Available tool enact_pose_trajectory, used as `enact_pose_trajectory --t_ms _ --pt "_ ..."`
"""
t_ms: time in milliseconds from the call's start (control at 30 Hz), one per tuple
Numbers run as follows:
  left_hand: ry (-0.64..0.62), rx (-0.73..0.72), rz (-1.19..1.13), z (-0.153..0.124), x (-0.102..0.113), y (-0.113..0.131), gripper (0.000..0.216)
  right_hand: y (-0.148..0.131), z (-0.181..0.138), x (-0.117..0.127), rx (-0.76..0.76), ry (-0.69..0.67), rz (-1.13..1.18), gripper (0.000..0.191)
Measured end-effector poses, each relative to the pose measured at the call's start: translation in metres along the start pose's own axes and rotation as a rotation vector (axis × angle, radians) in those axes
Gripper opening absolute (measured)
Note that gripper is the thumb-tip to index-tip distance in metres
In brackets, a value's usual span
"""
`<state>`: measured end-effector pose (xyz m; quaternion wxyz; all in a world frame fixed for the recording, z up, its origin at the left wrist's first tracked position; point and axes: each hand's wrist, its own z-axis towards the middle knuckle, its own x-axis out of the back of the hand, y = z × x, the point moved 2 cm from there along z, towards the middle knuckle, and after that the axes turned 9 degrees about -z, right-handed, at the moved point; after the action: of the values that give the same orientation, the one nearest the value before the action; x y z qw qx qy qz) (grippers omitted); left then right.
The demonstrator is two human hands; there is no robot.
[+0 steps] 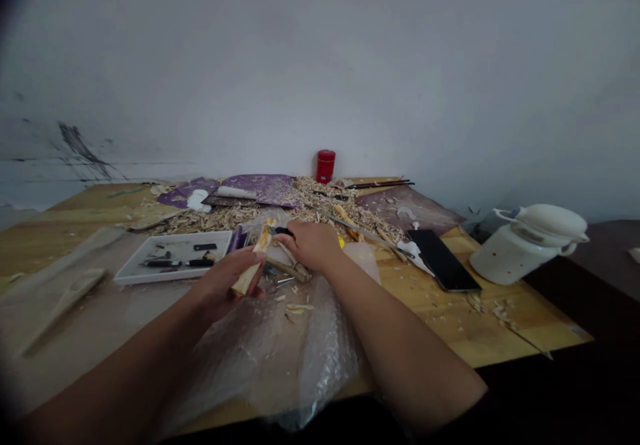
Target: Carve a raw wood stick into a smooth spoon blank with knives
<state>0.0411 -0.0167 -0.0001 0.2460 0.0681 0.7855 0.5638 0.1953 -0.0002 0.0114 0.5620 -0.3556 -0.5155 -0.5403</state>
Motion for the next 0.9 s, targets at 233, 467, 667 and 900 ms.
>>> enact_pose_trajectory --t_ms 233,467,667,900 --pt "-0.065 0.064 0.094 -0.003 0.001 0.001 0.02 -0.006 -0.002 0.0 0.019 0.016 0.005 0.061" --pt "-0.17 0.18 0.145 -0.015 -0.006 -0.006 0.016 0.031 0.007 -0.004 -0.247 -0.029 -0.064 0.058" --pt "-0.017 0.102 0.105 -0.006 0.0 -0.001 0.023 0.028 0.005 0.001 -0.185 0.052 -0.001 0.055" --pt "-0.007 0.051 0.051 0.0 0.006 0.004 0.026 -0.005 -0.004 0.006 0.172 -0.014 0.065 0.05"
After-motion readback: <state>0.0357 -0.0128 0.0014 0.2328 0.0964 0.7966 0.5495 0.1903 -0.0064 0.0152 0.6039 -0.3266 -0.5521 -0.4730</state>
